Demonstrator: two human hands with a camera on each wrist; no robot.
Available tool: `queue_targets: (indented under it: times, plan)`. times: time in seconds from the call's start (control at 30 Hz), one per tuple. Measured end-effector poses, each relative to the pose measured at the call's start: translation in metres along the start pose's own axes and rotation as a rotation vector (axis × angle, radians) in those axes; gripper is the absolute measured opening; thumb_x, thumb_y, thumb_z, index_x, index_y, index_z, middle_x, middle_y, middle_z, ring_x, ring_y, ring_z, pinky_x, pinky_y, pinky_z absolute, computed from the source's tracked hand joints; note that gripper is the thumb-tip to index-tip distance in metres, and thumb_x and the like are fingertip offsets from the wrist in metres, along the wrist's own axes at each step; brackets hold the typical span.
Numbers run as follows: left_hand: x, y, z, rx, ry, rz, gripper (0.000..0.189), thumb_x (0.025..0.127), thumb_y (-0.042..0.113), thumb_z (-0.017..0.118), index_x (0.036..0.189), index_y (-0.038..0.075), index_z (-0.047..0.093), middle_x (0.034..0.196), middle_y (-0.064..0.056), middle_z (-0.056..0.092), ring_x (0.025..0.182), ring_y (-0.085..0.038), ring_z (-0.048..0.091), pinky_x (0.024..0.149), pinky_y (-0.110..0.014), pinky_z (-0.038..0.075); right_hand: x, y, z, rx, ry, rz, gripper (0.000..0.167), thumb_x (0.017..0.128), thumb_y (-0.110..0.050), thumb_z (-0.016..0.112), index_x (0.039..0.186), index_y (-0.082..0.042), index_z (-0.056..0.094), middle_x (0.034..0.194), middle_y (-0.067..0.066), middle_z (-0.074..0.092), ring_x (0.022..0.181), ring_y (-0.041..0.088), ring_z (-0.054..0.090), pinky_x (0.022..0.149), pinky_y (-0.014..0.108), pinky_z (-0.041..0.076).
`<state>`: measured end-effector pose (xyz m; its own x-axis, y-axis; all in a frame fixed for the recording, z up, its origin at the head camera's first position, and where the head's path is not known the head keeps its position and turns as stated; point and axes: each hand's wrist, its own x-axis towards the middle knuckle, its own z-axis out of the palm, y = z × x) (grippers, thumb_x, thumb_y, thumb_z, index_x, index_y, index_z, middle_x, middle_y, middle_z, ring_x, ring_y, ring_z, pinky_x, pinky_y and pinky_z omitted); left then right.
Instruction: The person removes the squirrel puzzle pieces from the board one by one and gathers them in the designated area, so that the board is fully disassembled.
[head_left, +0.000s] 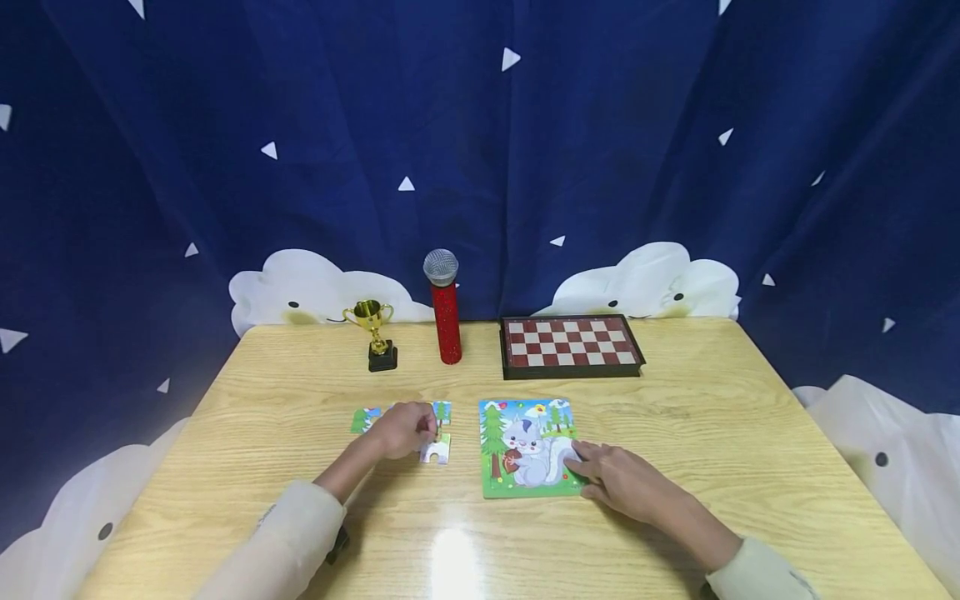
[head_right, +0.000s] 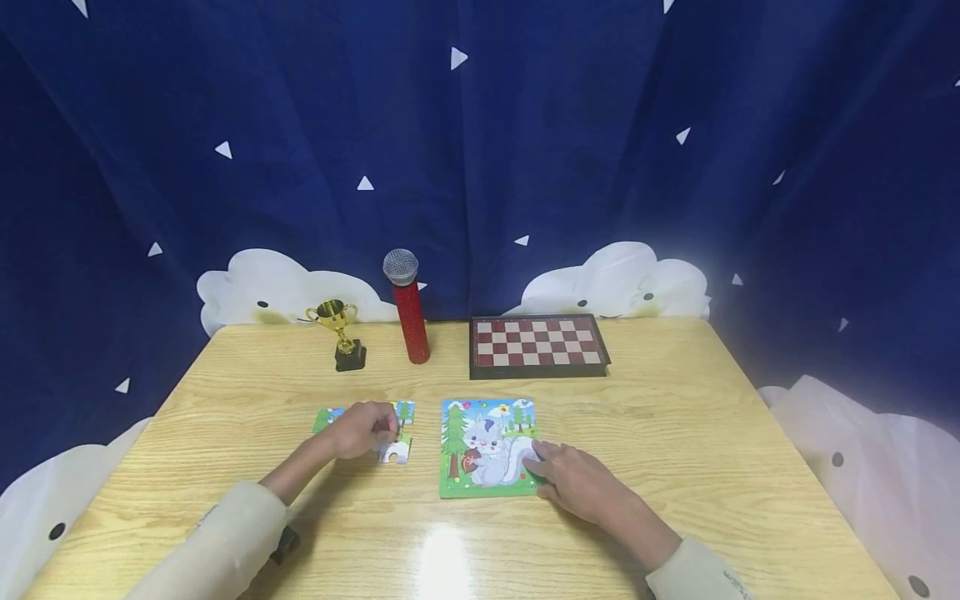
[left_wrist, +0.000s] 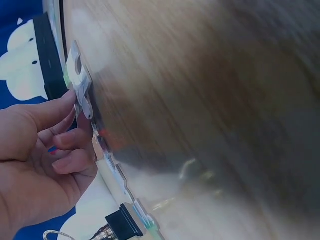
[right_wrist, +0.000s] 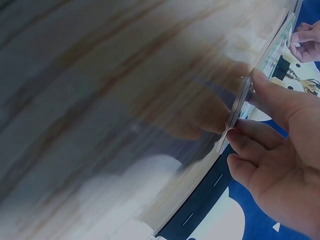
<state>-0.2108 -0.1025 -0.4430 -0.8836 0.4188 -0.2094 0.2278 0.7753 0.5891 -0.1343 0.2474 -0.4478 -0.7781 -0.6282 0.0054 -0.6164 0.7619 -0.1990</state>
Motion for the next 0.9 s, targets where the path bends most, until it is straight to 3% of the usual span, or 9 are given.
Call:
queue_targets:
  times: [0.4, 0.63, 0.9]
  plan:
    - [0.002, 0.004, -0.001, 0.019, 0.03, -0.012, 0.01, 0.087, 0.009, 0.066, 0.08, 0.01, 0.059, 0.072, 0.001, 0.057, 0.066, -0.013, 0.05, 0.059, -0.025, 0.041, -0.001, 0.0, 0.001, 0.011, 0.011, -0.002, 0.044, 0.084, -0.022, 0.069, 0.123, -0.002, 0.062, 0.13, 0.027, 0.054, 0.115, 0.042, 0.057, 0.093, 0.049, 0.048]
    - [0.009, 0.014, -0.005, 0.013, 0.035, 0.044, 0.008, 0.088, 0.013, 0.066, 0.082, 0.011, 0.061, 0.075, 0.001, 0.058, 0.071, -0.014, 0.05, 0.064, -0.028, 0.041, 0.0, 0.0, 0.0, 0.003, 0.012, 0.0, 0.044, 0.084, -0.023, 0.069, 0.122, -0.002, 0.062, 0.13, 0.027, 0.054, 0.114, 0.042, 0.057, 0.093, 0.05, 0.048]
    - [0.024, 0.038, 0.008, -0.019, -0.022, 0.114, 0.003, 0.089, 0.014, 0.065, 0.088, 0.011, 0.063, 0.085, -0.001, 0.062, 0.08, -0.014, 0.055, 0.073, -0.032, 0.047, 0.0, 0.0, 0.0, -0.001, 0.007, 0.0, 0.043, 0.085, -0.023, 0.068, 0.123, -0.003, 0.062, 0.131, 0.026, 0.054, 0.115, 0.042, 0.057, 0.093, 0.049, 0.047]
